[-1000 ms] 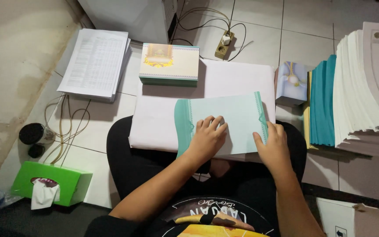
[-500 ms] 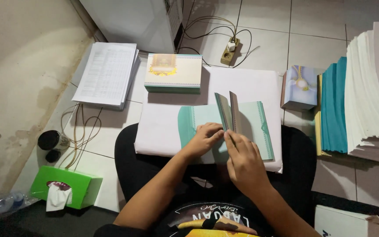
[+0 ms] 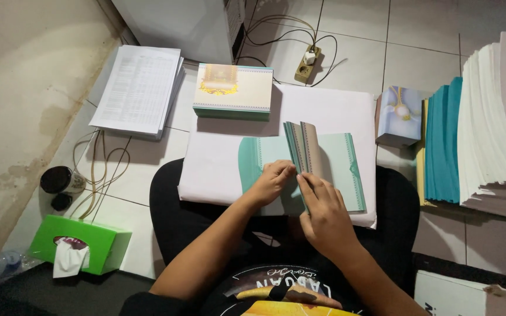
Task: Folding invitation cards and inserting them into envelopes for final assembly.
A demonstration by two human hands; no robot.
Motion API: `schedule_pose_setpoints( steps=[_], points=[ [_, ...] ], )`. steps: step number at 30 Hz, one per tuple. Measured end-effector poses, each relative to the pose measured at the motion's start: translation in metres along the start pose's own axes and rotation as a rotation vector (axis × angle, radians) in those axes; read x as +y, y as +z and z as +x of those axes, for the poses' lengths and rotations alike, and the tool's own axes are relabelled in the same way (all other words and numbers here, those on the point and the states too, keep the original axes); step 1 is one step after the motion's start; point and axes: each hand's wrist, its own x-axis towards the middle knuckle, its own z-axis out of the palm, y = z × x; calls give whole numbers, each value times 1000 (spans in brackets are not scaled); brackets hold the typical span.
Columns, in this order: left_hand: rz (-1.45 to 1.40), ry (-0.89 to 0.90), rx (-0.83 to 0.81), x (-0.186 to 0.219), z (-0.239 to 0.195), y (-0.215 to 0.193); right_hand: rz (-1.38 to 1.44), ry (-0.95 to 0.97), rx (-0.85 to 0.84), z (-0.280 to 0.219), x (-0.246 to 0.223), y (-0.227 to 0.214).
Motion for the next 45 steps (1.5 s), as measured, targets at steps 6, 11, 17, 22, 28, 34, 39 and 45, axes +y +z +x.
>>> schedule_pose_setpoints(
  steps=[6, 11, 17, 22, 28, 34, 39, 45],
  points=[
    [-128, 32, 62, -7, 2, 1, 16, 35, 22, -3, 4, 1],
    [-375, -37, 123, 38, -13, -19, -86, 73, 198, 1, 12, -19],
    [-304, -73, 332, 65, -27, -34, -89, 94, -232, -4, 67, 64],
    [777, 133, 386, 31, -16, -19, -269, 65, -327, -12, 84, 94],
    [981, 160, 120, 11, -5, -12, -225, 90, -368, 22, 92, 85],
    [1025, 28, 18, 16, 3, -10, -198, 128, -320, 59, 110, 91],
    [1009, -100, -104, 37, 8, -13, -267, 79, -321, -1, 90, 83],
    [1131, -135, -122, 48, 16, 5, -152, 87, -322, -26, 87, 69]
  ],
)
